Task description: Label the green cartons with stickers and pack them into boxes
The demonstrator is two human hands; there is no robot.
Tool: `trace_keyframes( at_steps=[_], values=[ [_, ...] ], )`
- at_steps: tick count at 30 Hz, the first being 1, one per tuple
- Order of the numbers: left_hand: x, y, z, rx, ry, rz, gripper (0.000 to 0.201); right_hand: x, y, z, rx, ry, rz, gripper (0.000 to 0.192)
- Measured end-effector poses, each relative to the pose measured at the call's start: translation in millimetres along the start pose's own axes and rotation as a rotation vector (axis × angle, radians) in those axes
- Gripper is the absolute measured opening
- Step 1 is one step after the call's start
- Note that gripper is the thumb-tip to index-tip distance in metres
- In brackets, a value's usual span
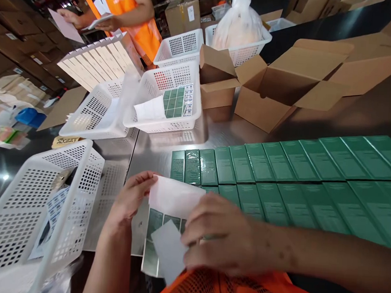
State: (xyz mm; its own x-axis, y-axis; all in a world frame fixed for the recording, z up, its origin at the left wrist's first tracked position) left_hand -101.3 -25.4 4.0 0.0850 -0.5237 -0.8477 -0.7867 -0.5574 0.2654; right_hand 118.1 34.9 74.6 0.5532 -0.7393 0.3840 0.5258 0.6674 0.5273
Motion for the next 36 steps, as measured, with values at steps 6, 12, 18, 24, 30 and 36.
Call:
trace_keyframes(
  at_steps=[6, 12, 18, 24, 30, 36],
  values=[
    [-5, -42.8, 0, 0.0, -0.117, 0.091, 0.034, -108, 68, -20, -0.174, -0.853, 0.162, 0.013],
    [-14, -97.0, -10, 0.162, -0.271, 0.556, 0.038, -162, 56, -53, -0.159, -1.151, 0.445, 0.025],
    [-10, -103.1, 1, 0.059, -0.268, 0.721, 0.031, -172, 41, -64, -0.161, -1.212, 0.579, 0.018],
    [-3, -110.6, 9, 0.12, -0.241, 0.727, 0.028, -182, 41, -69, -0.053, -1.164, 0.365, 0.018],
    [3, -119.1, 12, 0.118, -0.194, 0.791, 0.029, -184, 36, -69, 0.055, -1.059, -0.104, 0.013],
    [5, -121.0, 16, 0.109, -0.166, 0.848, 0.029, -186, 27, -69, 0.099, -0.986, -0.202, 0.012]
  ],
)
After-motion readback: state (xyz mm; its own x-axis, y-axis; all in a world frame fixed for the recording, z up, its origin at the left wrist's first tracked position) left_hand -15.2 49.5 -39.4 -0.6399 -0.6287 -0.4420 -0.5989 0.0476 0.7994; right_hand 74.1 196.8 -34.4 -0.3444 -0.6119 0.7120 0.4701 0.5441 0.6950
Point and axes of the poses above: each hand's wrist, its own z-axis towards the middle knuckle, its own y-axis out of the back of the hand, x = y × z, the point moved 6 cm from there along z, towards the middle knuckle, and after that the axes turned 3 degrees about y, right-handed, at the moved point
